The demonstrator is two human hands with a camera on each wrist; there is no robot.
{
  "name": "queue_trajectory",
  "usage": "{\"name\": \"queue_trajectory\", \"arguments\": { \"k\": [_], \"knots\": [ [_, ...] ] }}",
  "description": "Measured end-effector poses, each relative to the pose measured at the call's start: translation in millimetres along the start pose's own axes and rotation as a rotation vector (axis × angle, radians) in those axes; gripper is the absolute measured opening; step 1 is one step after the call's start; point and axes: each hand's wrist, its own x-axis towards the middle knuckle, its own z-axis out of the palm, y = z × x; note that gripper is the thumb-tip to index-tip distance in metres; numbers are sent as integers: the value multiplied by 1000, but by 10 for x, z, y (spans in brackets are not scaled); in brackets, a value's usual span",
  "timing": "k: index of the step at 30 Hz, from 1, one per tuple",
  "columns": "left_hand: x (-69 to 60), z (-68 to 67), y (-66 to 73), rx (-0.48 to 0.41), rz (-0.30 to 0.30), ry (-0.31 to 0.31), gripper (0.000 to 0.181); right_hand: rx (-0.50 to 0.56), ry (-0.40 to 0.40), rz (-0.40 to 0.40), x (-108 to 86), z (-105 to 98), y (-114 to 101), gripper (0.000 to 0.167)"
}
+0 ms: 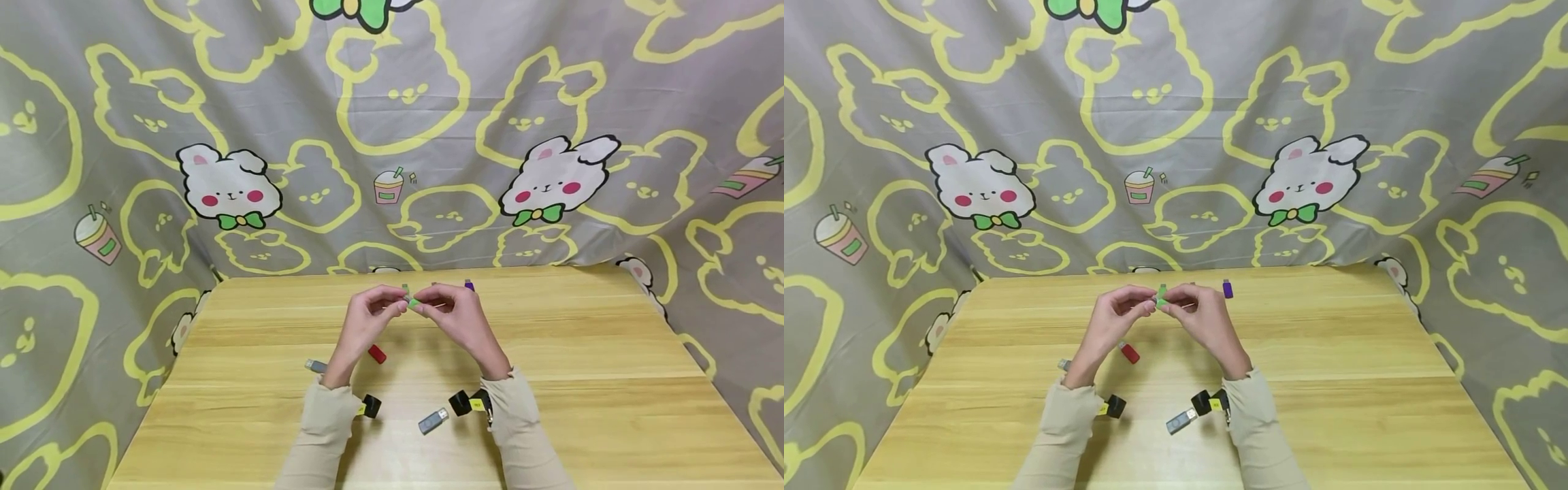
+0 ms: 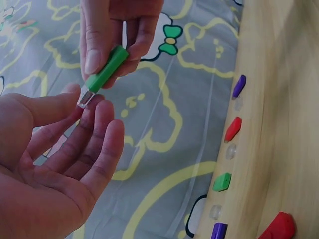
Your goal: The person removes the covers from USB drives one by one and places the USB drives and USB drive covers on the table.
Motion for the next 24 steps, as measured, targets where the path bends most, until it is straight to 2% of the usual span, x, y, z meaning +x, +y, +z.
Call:
{"name": "queue_trajectory", "arguments": {
  "k": [11, 24],
  "knots": [
    [0, 20, -20, 65, -26, 26, 11, -16, -54, 12, -5, 22, -24, 13],
    [-2, 11, -12, 65, -7, 40, 9, -18, -81, 16, 4, 17, -12, 11]
  ]
}}
